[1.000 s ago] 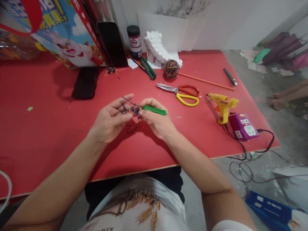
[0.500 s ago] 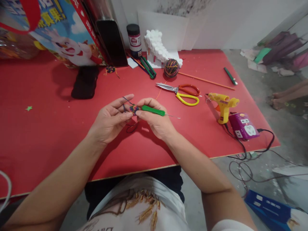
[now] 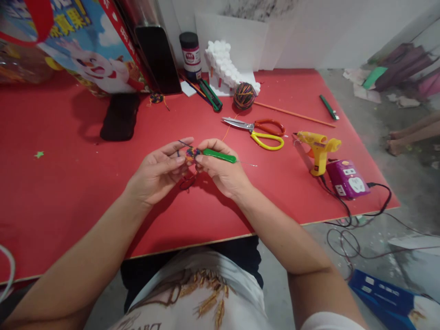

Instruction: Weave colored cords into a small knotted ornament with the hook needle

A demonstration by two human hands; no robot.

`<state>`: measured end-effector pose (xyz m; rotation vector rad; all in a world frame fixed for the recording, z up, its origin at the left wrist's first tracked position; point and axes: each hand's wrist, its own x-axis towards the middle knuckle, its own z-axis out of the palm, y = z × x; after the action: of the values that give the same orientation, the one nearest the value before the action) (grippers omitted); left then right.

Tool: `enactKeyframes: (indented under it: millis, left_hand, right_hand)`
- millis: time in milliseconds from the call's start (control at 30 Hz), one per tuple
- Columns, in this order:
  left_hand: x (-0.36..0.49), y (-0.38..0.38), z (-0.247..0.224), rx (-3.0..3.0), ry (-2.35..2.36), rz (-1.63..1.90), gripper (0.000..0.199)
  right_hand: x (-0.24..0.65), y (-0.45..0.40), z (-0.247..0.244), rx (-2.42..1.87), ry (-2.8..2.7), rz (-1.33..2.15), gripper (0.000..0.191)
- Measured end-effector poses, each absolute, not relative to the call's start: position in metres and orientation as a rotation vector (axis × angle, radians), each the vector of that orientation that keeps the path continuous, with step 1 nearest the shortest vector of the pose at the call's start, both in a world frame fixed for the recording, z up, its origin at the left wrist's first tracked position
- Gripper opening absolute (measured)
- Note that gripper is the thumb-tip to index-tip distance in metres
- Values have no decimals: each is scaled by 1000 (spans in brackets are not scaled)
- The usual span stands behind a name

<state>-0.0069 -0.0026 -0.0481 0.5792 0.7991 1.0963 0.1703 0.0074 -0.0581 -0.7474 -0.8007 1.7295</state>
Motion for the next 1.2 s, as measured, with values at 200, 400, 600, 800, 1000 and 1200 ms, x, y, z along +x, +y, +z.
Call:
enactKeyframes:
  millis: [200,400,600,800,1000,1200]
  left_hand:
    - [-4,-1,-49,610,793,1031,44]
    - [-5,-2,-49,573,761,1000,46]
    - [-8,-2,-50,575,805,1017,60]
    - [-2,-6,-48,844,905,1253,60]
    - [3,-11,-45,1137,1026,1329,67]
    - [6,-12,-48,1214,1042,1330,65]
  right_hand:
    - [170,7,-57,-746,-859,1718,33]
    - [168,6,-59,-718,-929,1681,31]
    - [172,5,-63,-758,-1117,1512,24]
    - [175,1,-60,-815,-1246,1391,16]
    - [171,1,-59,-742,-1318,1216,14]
    - [172,3,-60,-759,-1391,1031,19]
